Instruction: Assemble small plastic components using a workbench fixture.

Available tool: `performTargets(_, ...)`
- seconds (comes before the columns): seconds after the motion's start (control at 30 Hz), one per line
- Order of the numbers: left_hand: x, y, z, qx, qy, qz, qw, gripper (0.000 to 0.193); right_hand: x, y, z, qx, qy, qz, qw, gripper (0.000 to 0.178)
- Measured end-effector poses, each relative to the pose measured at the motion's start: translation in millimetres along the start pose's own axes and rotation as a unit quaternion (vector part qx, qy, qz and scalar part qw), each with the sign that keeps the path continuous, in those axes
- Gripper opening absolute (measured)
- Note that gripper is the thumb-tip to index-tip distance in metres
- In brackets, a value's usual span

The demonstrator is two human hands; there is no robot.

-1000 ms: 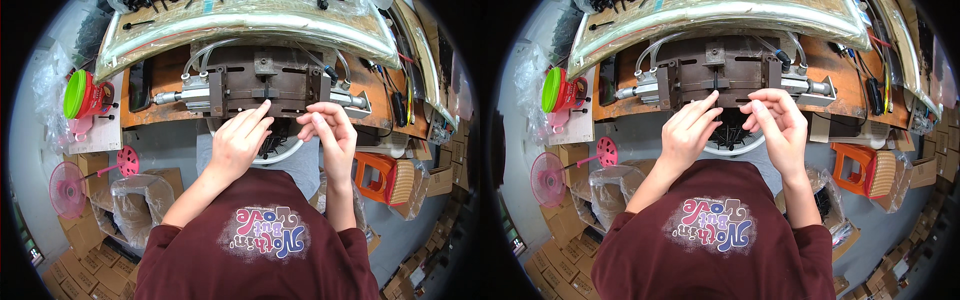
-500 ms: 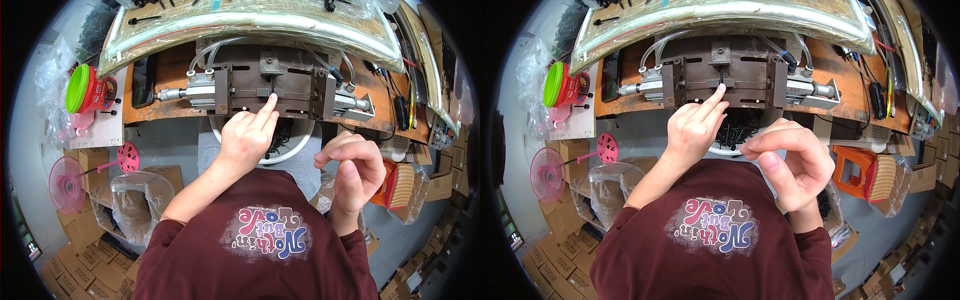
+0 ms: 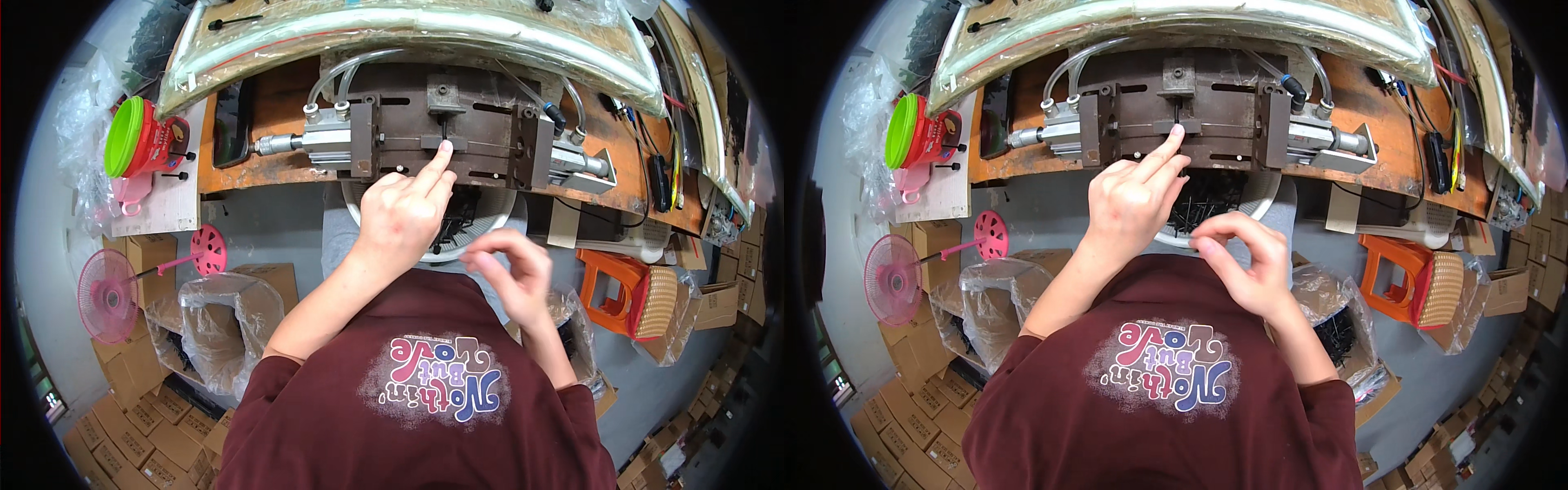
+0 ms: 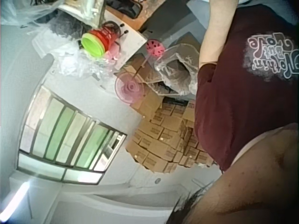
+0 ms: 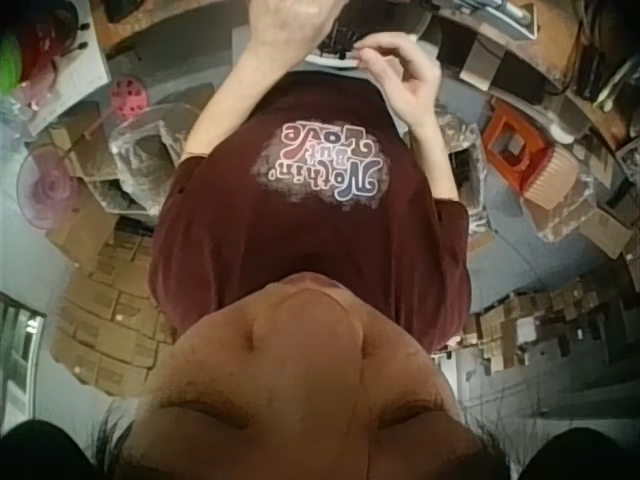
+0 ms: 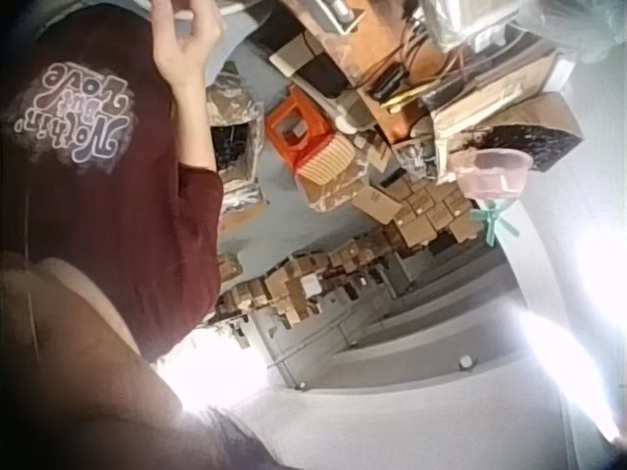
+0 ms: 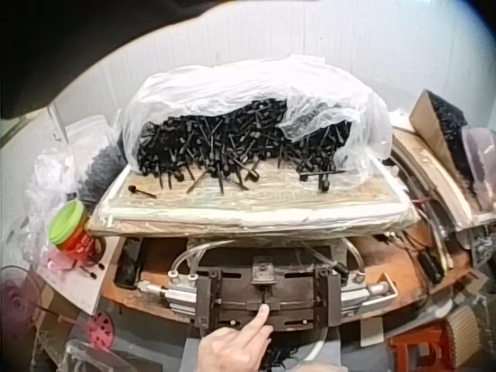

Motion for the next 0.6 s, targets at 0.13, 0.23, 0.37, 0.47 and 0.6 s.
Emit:
performTargets(0.13, 3, 2, -2, 0.012, 0.009, 0.012, 1.000, 0.025, -94, 14, -16, 0.017, 0.178, -0.034, 0.983, 0.007)
performTargets(0.23, 3, 5, 8, -0.011, 0.067, 0.006, 0.998, 0.027, -130, 26, -31, 0.053, 0.407, 0.061, 0.910, 0.016)
performTargets(0.37, 8, 37, 12, -0.014, 0.126, 0.024, 0.992, 0.026, -181, 34, -53, 0.114, 0.510, 0.131, 0.842, 0.018)
performTargets(0.47, 25, 93, -29, 0.054, 0.181, 0.118, 0.975, 0.022, -218, 32, -69, 0.160, 0.514, 0.129, 0.833, 0.016)
performTargets(0.6, 32, 164, -85, 0.186, 0.127, 0.101, 0.969, 0.027, -225, 33, -74, 0.212, 0.503, 0.109, 0.830, 0.014)
Point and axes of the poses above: each hand's wrist, its own y-axis away from the middle knuckle, its own z-axis out of the back of the hand, x = y × z, the point moved 10 cm from there along -y, towards the middle knuckle, and after that the axes turned 1 degree about -z, right-handed, at the moved point
